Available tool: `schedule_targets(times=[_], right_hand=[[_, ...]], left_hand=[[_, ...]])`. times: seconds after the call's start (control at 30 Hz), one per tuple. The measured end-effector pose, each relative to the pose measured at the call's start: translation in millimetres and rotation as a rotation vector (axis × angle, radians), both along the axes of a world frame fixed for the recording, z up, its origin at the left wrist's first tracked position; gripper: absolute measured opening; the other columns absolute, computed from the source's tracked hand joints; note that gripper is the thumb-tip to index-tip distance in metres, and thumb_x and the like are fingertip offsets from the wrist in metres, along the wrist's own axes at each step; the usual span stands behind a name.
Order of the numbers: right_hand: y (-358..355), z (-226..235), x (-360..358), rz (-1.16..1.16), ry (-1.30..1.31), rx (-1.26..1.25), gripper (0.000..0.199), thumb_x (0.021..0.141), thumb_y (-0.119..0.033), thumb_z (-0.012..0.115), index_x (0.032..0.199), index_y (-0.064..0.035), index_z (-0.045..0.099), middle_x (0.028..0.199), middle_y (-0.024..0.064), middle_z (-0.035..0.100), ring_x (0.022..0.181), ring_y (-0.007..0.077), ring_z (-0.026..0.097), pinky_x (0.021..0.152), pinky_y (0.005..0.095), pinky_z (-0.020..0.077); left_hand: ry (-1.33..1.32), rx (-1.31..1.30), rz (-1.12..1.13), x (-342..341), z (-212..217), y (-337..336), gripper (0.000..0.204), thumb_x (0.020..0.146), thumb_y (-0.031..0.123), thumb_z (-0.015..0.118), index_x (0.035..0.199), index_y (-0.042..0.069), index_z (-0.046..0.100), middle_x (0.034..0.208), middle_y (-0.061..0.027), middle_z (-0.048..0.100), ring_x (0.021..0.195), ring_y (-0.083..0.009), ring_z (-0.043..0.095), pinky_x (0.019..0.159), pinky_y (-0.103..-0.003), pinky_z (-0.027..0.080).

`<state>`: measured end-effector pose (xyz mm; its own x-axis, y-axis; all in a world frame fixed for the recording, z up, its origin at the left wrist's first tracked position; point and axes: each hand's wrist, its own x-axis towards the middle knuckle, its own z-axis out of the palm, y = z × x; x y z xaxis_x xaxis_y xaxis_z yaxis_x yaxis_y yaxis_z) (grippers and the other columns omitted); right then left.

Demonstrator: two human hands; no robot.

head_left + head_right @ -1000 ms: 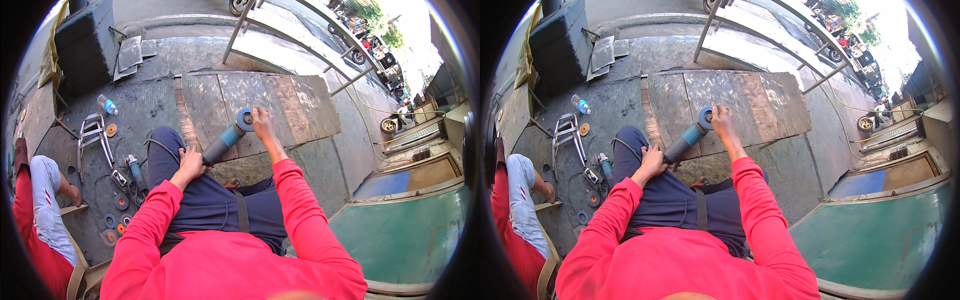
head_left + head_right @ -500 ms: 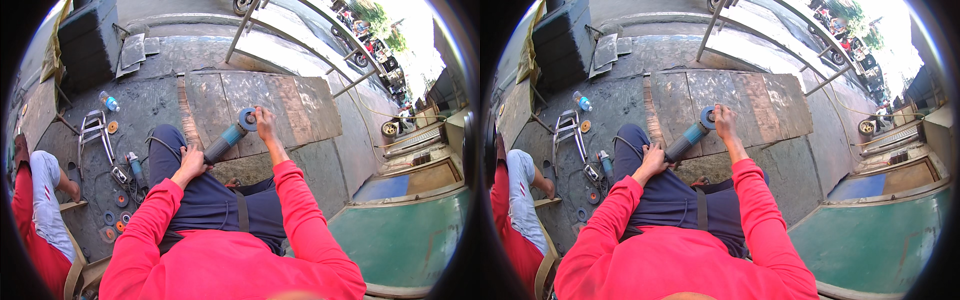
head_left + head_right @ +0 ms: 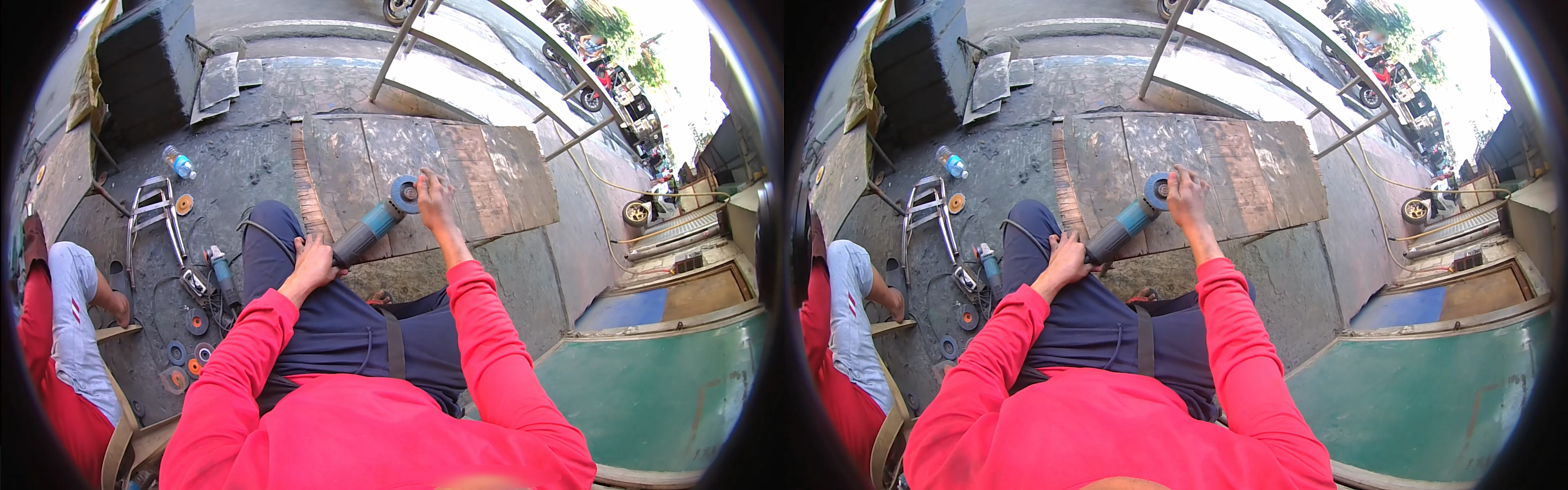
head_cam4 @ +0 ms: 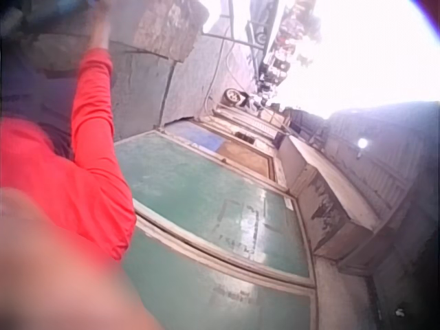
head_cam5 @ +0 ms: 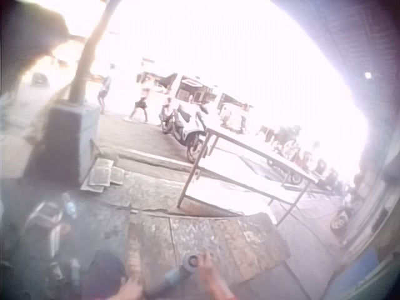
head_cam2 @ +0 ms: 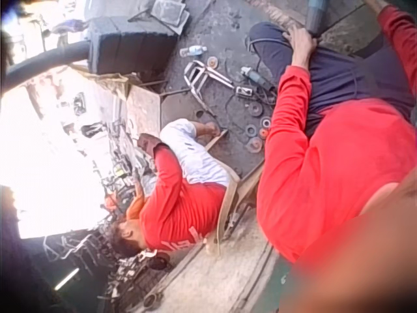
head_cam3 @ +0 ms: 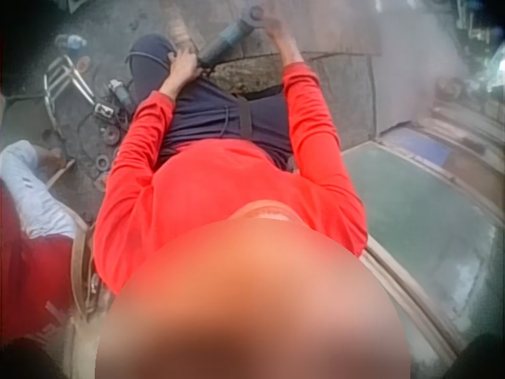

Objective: The person sits on the ground and assembles an angle grinder by attaching a grinding disc and securing it with a nut. They then connect the power cord to the tool and adjust the cord, preparing the grinder for use.

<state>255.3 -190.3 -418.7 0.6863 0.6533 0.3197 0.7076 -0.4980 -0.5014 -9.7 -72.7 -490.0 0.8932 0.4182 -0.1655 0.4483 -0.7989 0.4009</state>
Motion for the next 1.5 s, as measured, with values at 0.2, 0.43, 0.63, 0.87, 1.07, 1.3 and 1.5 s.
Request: schedule_targets(times=[0.2,0.43,0.63,0.87,1.07,1.3,1.5], right_hand=[[0.5,-8.2,0.6,0.124,0.214,0.086,0.042,0.101,-0.034,0.040,0.118,-0.0026,0.062,0.107,0.0151,0.068,0.117,0.0285,0.054,0.103,0.0453,0.0284],[-1.2,-6.6,1.7,-0.007,-0.104,0.059,0.044,0.102,-0.035,0.038,0.123,-0.0030,0.060,0.110,0.0184,0.068,0.112,0.0317,0.057,0.102,0.0438,0.0309],[-3.8,10.7,-3.1,0.140,0.635,0.333,0.046,0.101,-0.036,0.040,0.129,-0.0029,0.056,0.115,0.0172,0.065,0.118,0.0332,0.052,0.107,0.0475,0.0244],[-2.6,3.6,-1.7,-0.007,0.024,-0.075,0.050,0.102,-0.039,0.039,0.131,-0.0014,0.053,0.108,0.0198,0.068,0.119,0.0324,0.054,0.105,0.0435,0.0320],[0.6,8.8,8.1,0.174,0.413,0.162,0.051,0.100,-0.038,0.041,0.134,-0.0008,0.051,0.107,0.0193,0.068,0.120,0.0332,0.051,0.107,0.0472,0.0248],[-0.2,9.3,-5.6,0.137,0.419,0.122,0.057,0.101,-0.044,0.040,0.136,0.0007,0.049,0.095,0.0131,0.072,0.116,0.0286,0.055,0.105,0.0424,0.0300],[-1.2,-2.1,1.4,0.037,0.194,0.146,0.059,0.101,-0.045,0.038,0.139,-0.0003,0.046,0.097,0.0155,0.071,0.105,0.0281,0.061,0.104,0.0433,0.0330]], left_hand=[[-0.049,0.057,-0.011,-0.4,-2.9,-0.1,0.061,0.064,0.055,0.079,0.088,-0.001,0.074,0.109,-0.0190,0.057,0.112,-0.0365,0.048,0.088,-0.053,0.033],[-0.017,0.012,0.018,-0.7,0.7,-1.6,0.063,0.064,0.053,0.080,0.096,-0.002,0.073,0.122,-0.0213,0.055,0.120,-0.0371,0.046,0.100,-0.058,0.030],[-0.018,0.005,0.018,-0.8,1.8,-1.8,0.063,0.064,0.052,0.080,0.095,-0.002,0.073,0.121,-0.0211,0.055,0.119,-0.0370,0.046,0.099,-0.057,0.030],[-0.039,0.015,0.017,-1.2,0.4,-1.5,0.060,0.064,0.051,0.080,0.092,-0.001,0.073,0.117,-0.0211,0.056,0.115,-0.0360,0.047,0.096,-0.054,0.032],[-0.023,0.033,0.013,-1.0,-3.3,-1.1,0.061,0.064,0.052,0.080,0.093,-0.001,0.073,0.118,-0.0212,0.057,0.117,-0.0372,0.047,0.097,-0.056,0.032],[-0.007,0.024,0.010,-0.8,-1.4,-1.1,0.060,0.064,0.052,0.080,0.093,0.000,0.074,0.118,-0.0215,0.057,0.118,-0.0379,0.047,0.097,-0.055,0.032],[-0.005,0.028,0.005,-0.1,-1.8,-0.4,0.063,0.063,0.055,0.079,0.093,0.000,0.074,0.117,-0.0208,0.057,0.117,-0.0375,0.047,0.097,-0.055,0.032]])
